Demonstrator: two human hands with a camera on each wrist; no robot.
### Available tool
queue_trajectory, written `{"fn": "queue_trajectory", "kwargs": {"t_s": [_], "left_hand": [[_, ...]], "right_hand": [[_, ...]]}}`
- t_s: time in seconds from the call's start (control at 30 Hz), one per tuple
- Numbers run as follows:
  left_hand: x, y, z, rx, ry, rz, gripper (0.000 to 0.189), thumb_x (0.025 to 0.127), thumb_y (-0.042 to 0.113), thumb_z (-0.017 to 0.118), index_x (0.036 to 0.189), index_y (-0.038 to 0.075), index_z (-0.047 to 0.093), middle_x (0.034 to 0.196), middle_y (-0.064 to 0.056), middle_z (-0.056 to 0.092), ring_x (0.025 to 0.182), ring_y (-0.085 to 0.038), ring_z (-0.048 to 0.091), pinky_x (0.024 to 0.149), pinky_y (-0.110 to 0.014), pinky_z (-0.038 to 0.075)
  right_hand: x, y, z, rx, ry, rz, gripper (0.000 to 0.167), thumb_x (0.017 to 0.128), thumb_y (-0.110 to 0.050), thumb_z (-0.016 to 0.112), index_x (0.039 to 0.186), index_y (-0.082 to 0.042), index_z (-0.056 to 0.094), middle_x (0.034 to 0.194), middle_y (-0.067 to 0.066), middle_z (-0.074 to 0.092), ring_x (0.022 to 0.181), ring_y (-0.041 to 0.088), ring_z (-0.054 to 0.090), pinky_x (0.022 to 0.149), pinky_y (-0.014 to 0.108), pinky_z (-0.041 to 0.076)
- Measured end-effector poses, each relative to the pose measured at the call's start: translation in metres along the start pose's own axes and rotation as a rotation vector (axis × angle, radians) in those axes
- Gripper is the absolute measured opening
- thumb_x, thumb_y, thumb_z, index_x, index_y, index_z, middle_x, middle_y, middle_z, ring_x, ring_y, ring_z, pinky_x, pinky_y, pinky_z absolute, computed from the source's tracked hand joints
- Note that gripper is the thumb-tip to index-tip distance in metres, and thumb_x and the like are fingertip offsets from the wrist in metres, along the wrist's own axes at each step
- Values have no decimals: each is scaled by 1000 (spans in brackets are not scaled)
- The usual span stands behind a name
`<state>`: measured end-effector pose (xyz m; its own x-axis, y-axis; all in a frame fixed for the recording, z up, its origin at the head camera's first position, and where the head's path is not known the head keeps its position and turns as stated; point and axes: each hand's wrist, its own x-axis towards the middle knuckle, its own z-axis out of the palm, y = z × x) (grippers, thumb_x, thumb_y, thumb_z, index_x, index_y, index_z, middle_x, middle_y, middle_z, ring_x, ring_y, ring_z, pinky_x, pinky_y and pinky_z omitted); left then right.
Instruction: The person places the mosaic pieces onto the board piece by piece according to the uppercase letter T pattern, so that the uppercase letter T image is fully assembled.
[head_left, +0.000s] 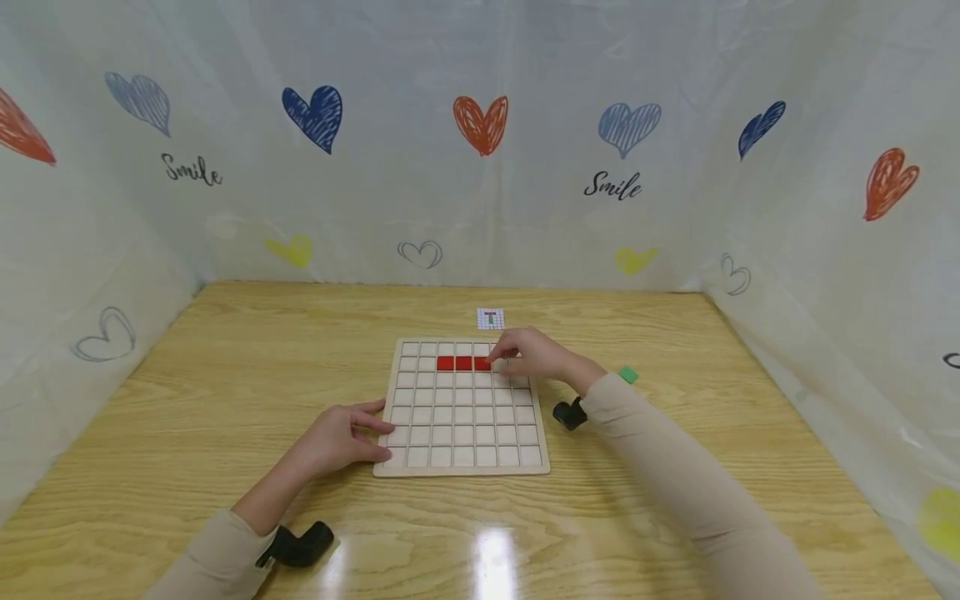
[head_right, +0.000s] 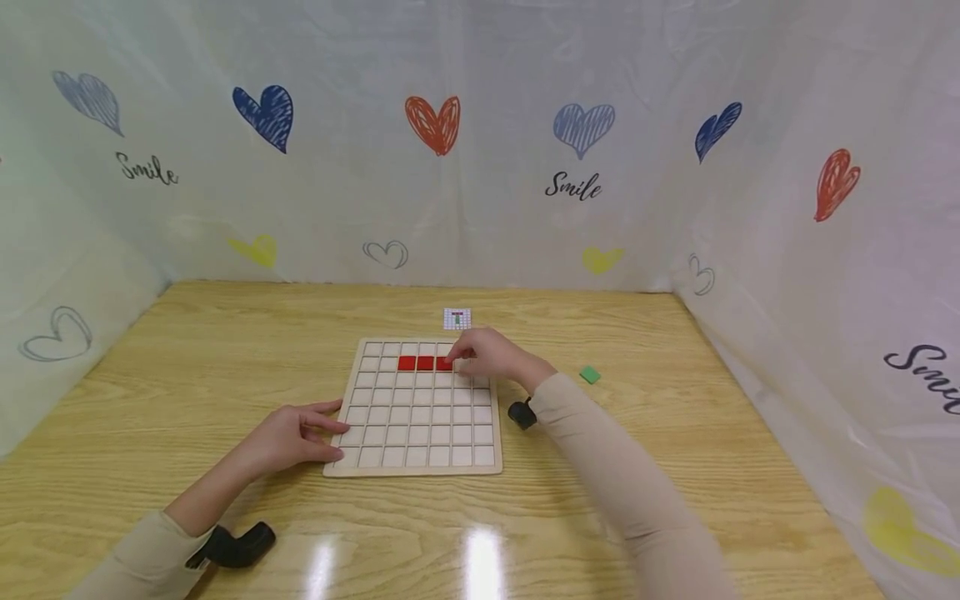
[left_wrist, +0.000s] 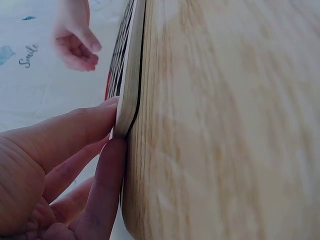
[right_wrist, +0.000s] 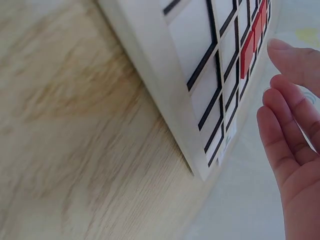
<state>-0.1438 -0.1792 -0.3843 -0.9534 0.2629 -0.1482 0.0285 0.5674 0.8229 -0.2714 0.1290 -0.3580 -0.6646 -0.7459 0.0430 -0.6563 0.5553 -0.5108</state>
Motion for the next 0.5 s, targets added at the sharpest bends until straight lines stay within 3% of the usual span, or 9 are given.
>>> {"fn": "queue_trajectory", "kwargs": {"t_s": [0.27,0.5], "left_hand": [[0,2,0,-13,-2,-11,34,71,7,80,101,-4,70,140,-24,39,71,-14,65,65,-25,51],[1,0,1,2,0,-26,34,70,10,81,101,-2,71,140,-22,40,70,-13,64,64,-25,50]], "right_hand": [[-20,0,-1,11,28,-49,18,82,1,66,100,-2,71,94,5,61,85,18,53,79,35,46],[-37,-1,-3,9,29,-19,18,83,-2,67,101,-3,71,98,7,62,89,22,55,81,39,46]]}}
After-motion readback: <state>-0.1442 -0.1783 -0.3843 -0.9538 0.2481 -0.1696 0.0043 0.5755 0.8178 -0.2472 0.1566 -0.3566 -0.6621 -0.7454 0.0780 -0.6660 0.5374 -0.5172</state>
